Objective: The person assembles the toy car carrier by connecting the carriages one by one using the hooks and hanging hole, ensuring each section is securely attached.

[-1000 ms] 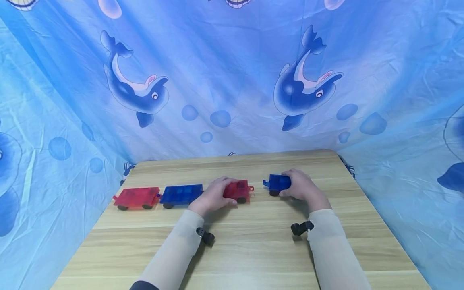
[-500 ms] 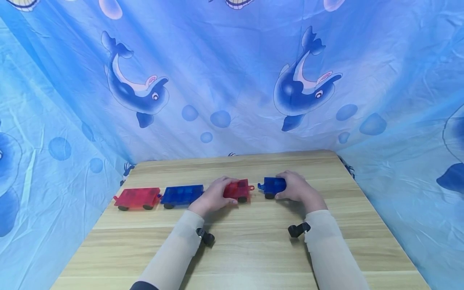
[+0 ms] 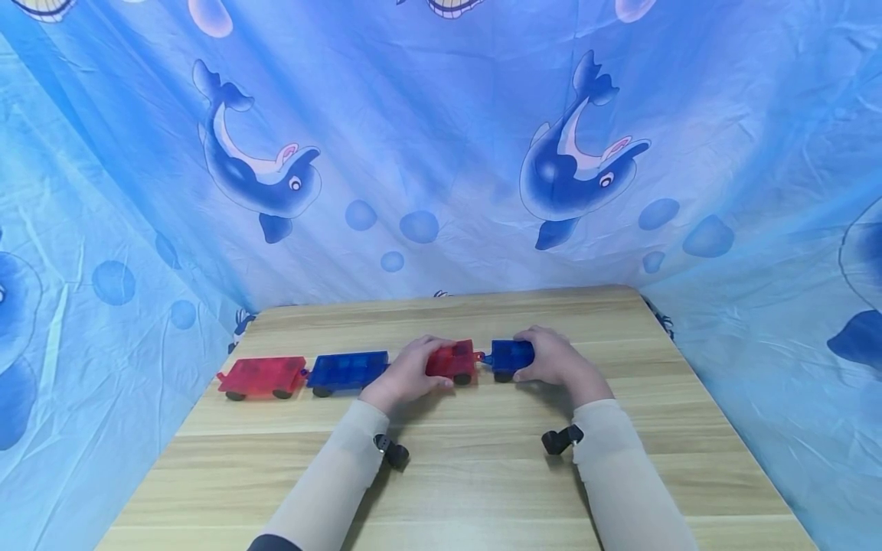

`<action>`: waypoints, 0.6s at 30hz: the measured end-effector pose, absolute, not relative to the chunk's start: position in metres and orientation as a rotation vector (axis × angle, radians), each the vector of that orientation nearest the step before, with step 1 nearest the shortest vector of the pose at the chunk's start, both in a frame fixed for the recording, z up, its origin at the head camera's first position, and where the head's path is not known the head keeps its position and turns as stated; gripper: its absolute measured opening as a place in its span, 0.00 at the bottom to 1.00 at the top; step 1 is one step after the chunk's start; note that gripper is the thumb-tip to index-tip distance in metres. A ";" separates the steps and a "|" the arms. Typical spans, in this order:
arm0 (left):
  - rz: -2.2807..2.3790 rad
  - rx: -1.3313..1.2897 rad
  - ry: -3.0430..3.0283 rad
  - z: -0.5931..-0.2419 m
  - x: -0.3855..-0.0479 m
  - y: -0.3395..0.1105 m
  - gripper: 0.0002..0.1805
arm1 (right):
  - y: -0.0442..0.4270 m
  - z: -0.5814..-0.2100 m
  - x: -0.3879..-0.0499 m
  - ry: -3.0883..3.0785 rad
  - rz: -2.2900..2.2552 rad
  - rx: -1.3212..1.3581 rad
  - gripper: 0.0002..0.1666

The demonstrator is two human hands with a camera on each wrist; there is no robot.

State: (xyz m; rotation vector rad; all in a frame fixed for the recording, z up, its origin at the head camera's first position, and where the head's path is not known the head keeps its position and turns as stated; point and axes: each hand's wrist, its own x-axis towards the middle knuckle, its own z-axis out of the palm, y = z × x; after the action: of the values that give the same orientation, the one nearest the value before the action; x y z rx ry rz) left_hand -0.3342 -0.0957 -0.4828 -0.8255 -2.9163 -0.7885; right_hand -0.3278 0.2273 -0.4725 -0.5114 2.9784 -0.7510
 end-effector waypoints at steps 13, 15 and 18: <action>-0.741 -0.823 -2.903 -0.485 -0.335 -0.094 0.43 | 0.223 -0.473 -0.328 2.965 -0.779 -0.532 0.49; -0.729 -0.816 -2.906 -0.486 -0.335 -0.094 0.43 | 0.224 -0.473 -0.328 2.963 -0.780 -0.530 0.49; -0.695 -0.806 -2.921 -0.486 -0.335 -0.094 0.42 | 0.224 -0.473 -0.329 2.959 -0.783 -0.531 0.49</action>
State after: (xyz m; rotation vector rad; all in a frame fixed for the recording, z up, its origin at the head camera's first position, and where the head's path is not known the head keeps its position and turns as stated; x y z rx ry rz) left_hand -0.3349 -0.0936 -0.4859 -0.8064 -2.9207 -0.6954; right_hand -0.3286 0.2241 -0.4733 -0.5308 2.9592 -0.7825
